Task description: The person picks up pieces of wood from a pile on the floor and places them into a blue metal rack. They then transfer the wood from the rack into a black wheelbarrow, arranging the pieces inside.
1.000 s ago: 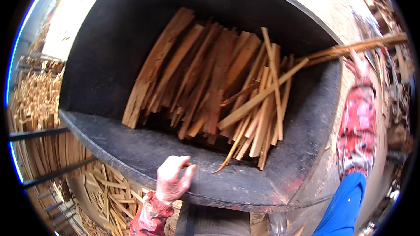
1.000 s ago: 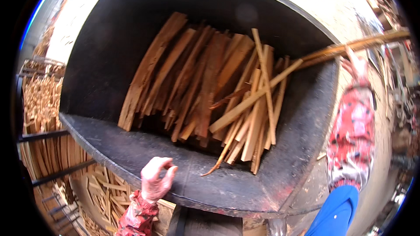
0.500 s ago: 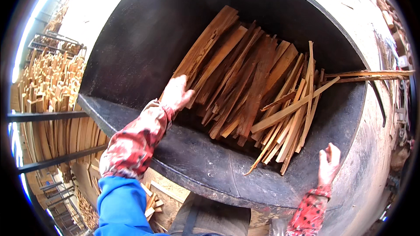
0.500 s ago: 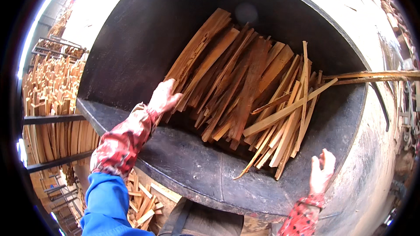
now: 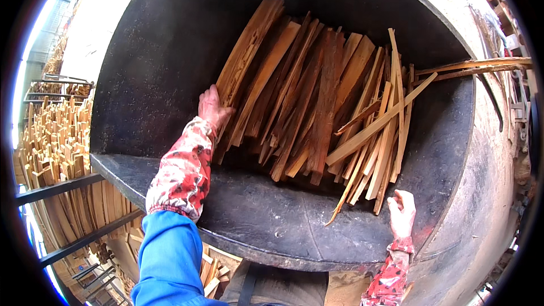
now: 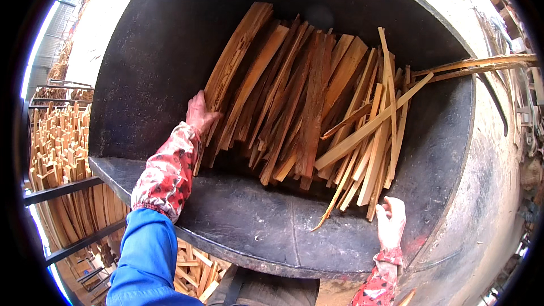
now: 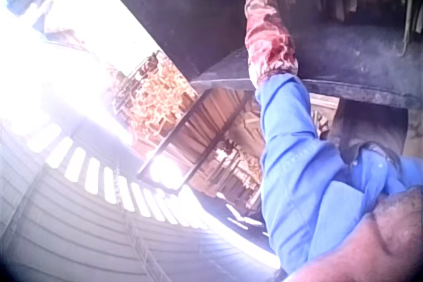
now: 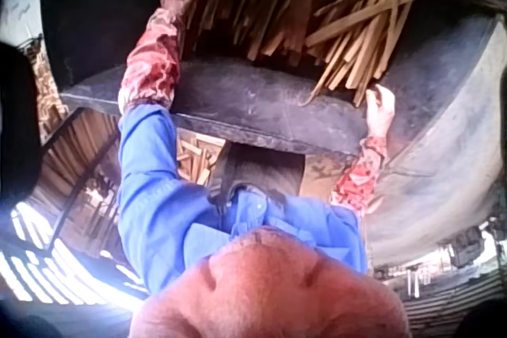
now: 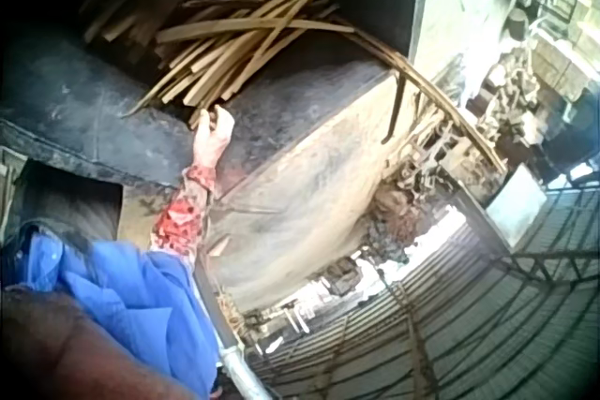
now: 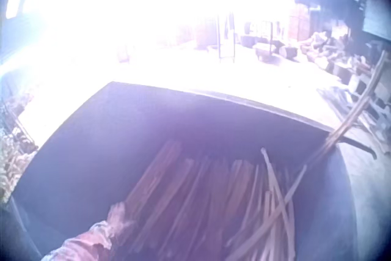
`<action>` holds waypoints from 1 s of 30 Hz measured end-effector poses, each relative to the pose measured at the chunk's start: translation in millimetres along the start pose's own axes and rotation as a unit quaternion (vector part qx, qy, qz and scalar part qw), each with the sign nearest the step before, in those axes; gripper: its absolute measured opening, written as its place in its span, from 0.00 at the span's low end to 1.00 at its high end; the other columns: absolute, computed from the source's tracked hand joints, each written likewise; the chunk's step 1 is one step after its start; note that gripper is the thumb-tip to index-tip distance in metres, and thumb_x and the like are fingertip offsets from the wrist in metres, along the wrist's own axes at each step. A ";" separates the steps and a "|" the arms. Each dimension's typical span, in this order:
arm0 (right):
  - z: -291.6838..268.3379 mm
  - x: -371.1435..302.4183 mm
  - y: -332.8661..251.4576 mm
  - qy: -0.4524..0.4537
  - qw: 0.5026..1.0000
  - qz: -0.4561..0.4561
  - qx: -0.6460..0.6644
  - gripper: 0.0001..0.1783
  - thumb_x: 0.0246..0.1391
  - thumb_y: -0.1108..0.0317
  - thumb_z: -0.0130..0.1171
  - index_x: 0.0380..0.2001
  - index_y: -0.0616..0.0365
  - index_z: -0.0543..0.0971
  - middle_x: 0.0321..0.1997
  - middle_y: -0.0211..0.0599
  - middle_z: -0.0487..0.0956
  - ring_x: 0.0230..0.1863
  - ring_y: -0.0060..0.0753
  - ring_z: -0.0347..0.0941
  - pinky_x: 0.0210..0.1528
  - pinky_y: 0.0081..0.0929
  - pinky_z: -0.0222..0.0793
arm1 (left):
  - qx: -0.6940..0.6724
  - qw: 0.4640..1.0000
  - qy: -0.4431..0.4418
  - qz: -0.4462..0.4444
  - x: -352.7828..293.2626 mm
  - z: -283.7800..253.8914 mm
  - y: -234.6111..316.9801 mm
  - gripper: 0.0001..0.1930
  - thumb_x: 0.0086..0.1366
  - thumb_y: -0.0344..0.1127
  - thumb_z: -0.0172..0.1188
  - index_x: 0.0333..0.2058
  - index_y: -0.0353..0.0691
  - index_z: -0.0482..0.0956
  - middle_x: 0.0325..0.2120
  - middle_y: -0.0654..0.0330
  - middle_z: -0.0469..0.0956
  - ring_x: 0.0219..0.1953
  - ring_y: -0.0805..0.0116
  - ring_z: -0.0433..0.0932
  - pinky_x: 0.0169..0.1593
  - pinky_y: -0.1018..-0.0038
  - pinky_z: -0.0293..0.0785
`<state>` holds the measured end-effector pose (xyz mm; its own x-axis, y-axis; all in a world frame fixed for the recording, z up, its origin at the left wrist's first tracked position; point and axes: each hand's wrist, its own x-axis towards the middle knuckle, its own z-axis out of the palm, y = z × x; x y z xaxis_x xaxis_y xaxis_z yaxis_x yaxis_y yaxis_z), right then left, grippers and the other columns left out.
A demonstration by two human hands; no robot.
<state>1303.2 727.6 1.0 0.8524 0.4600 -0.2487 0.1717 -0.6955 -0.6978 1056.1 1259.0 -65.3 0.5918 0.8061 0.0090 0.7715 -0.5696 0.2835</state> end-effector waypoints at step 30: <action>-7.6 -1.3 26.8 -0.107 0.993 0.043 -0.017 0.17 0.48 0.68 0.65 0.40 0.66 0.79 0.34 0.39 0.80 0.35 0.27 0.77 0.40 0.25 0.73 | -0.003 0.996 -0.060 0.067 1.9 -5.6 23.9 0.13 0.53 0.29 0.52 0.38 0.31 0.70 0.23 0.38 0.75 0.27 0.38 0.76 0.33 0.52 0.74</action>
<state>1310.5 704.2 -12.2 0.7404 0.5032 -0.4457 0.1231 -0.7533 -0.6460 1074.3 1247.8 -53.2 0.7130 0.6978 -0.0679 0.6828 -0.6690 0.2937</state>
